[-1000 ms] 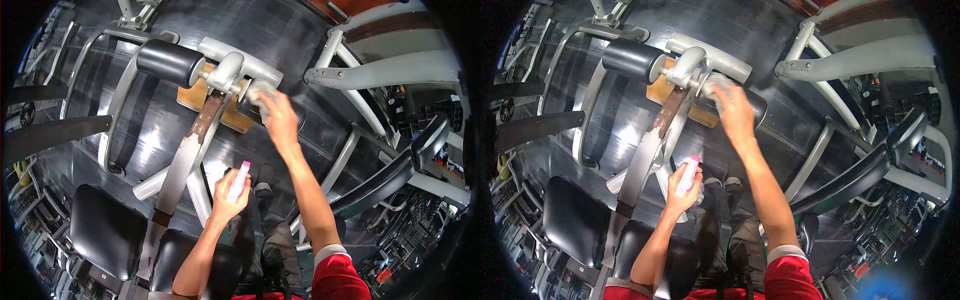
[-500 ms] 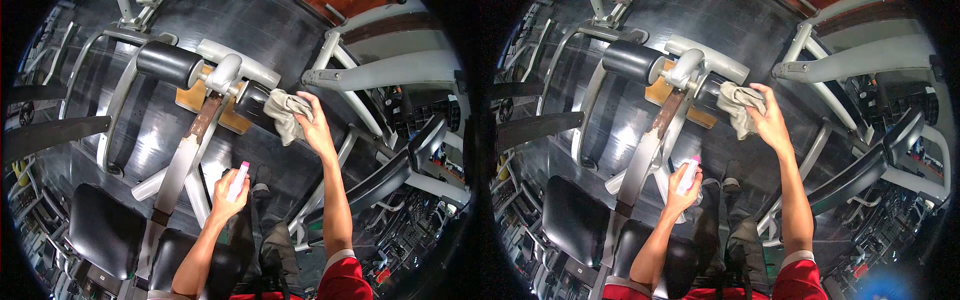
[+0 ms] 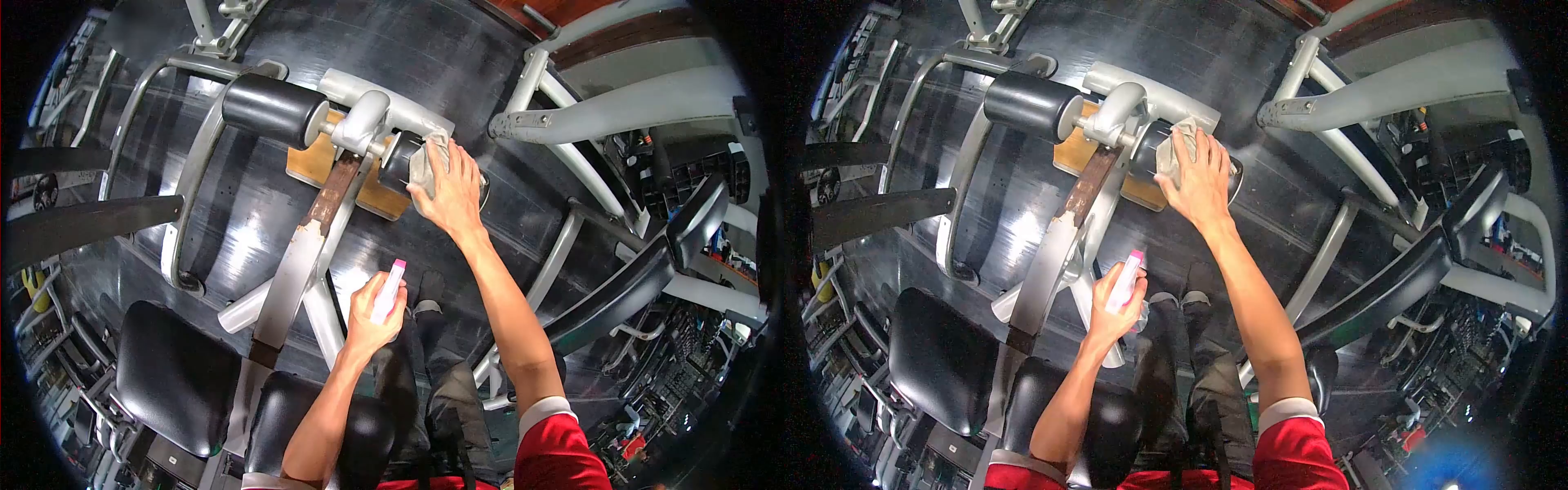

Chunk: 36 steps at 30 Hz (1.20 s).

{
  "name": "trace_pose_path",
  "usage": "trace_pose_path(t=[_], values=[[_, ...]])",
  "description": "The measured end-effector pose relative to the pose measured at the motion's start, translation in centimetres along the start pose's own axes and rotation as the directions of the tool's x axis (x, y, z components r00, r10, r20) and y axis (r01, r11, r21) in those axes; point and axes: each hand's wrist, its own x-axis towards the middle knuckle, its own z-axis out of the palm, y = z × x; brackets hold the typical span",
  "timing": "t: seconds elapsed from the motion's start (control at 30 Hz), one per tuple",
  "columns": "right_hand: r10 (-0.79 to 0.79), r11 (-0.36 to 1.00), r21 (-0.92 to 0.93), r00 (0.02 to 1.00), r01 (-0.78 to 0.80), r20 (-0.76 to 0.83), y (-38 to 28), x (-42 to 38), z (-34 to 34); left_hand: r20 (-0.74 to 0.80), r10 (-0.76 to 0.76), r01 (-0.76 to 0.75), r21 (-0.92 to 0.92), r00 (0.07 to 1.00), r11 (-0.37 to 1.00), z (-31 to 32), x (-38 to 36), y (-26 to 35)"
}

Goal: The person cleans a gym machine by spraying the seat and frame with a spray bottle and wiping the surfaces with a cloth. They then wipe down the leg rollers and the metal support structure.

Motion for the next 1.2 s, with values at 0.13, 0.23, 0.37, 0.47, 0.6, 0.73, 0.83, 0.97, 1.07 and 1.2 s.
trace_pose_path(t=[0.13, 0.23, 0.37, 0.47, 0.6, 0.73, 0.83, 0.97, 1.07, 1.2], values=[[0.024, 0.966, 0.254, 0.992, -0.055, 0.122, 2.8, 0.7, 0.6, 0.001, 0.02, -0.02, 0.006, 1.0, 1.0, 0.1, 0.0, -0.2], [0.025, 0.926, 0.366, 0.983, -0.091, 0.183, 5.8, 0.0, 0.3, -0.01, 0.101, -0.101, 0.009, 0.995, 0.995, 0.2, 0.1, -0.5], [0.07, 0.91, 0.394, 0.984, -0.13, 0.164, 9.0, -1.9, 0.7, -0.021, 0.112, -0.112, -0.001, 0.994, 0.994, 0.4, 0.1, -0.7], [0.003, 0.882, 0.453, 0.963, -0.129, 0.269, 7.7, -0.1, -0.4, -0.005, 0.099, -0.099, -0.012, 0.995, 0.995, 0.7, -0.1, -1.0], [-0.062, 0.877, 0.48, 0.985, -0.023, 0.16, 1.5, 3.4, 2.9, 0.005, 0.109, -0.109, -0.029, 0.994, 0.994, 0.7, 0.0, -0.9], [-0.028, 0.868, 0.494, 0.985, -0.061, 0.17, 0.2, 5.0, 3.9, -0.019, 0.121, -0.121, -0.003, 0.992, 0.993, 0.3, 0.1, -1.0], [-0.037, 0.842, 0.525, 0.957, -0.124, 0.286, 3.2, 5.0, 3.2, -0.023, 0.115, -0.115, -0.013, 0.993, 0.993, 0.1, 0.2, -0.8], [0.241, 0.835, 0.357, 0.861, -0.419, 0.449, 8.7, 3.3, 4.5, -0.029, 0.075, -0.075, 0.007, 0.997, 0.997, 0.0, 0.2, -0.5], [0.398, 0.839, 0.188, 0.812, -0.51, 0.427, 7.1, 2.4, 2.3, -0.026, 0.03, -0.03, 0.005, 0.999, 1.0, -0.1, 0.2, -0.4], [0.291, 0.929, 0.227, 0.956, -0.291, 0.032, 2.4, -2.4, 0.0, -0.045, 0.13, -0.13, 0.019, 0.99, 0.991, 0.0, 0.3, -0.7]])
